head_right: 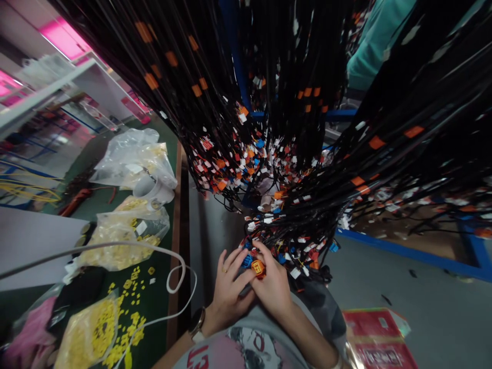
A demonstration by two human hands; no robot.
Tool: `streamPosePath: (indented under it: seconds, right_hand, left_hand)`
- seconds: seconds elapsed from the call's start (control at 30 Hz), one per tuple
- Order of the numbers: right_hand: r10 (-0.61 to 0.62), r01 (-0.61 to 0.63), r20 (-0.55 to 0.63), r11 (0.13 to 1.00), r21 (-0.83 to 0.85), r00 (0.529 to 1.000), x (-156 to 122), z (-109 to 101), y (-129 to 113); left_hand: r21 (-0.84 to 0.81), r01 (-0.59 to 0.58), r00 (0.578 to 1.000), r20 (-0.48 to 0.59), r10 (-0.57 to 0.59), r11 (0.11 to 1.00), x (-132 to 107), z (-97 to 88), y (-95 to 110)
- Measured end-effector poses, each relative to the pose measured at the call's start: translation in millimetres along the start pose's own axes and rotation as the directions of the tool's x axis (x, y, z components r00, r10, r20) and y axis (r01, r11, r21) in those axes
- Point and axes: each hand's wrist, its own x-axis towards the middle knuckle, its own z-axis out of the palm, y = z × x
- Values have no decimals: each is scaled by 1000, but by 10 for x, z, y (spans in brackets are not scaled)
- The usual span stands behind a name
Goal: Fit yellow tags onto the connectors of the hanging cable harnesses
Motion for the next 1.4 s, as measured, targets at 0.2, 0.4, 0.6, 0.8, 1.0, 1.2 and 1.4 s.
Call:
streamPosePath:
  seconds: [0.2,0.4,0.6,0.8,1.0,1.2,1.4]
  right_hand:
    - [-1,1,10,1000,-19,1000,-8,-4,11]
    - [-18,18,12,1000,-8,1000,5,-5,26]
    - [12,-12,4,1000,7,1000,13,20,21]
    - [33,-30,-20,990,136,999,28,43,29]
    - [62,-56,-21,970,235,998,73,34,-10]
    - [78,-90,52,951,295,996,84,-71,-34]
    - [99,-196,219,855,481,971,118,-257,-33]
  left_hand:
    - [3,24,1000,3,-24,1000,10,-9,28]
    - [-3,18,1000,11,-17,1000,46,-27,49]
    - [-130,39,999,20,-36,991,-21,40,5]
    - [-404,252,955,-43,-293,880,-142,130,-68]
    - [-460,315,941,39,-335,830,-145,190,-89]
    - [-452,227,973,62,-223,863,-44,202,-94]
    - [-533,198,979,67,-192,822,50,137,-51]
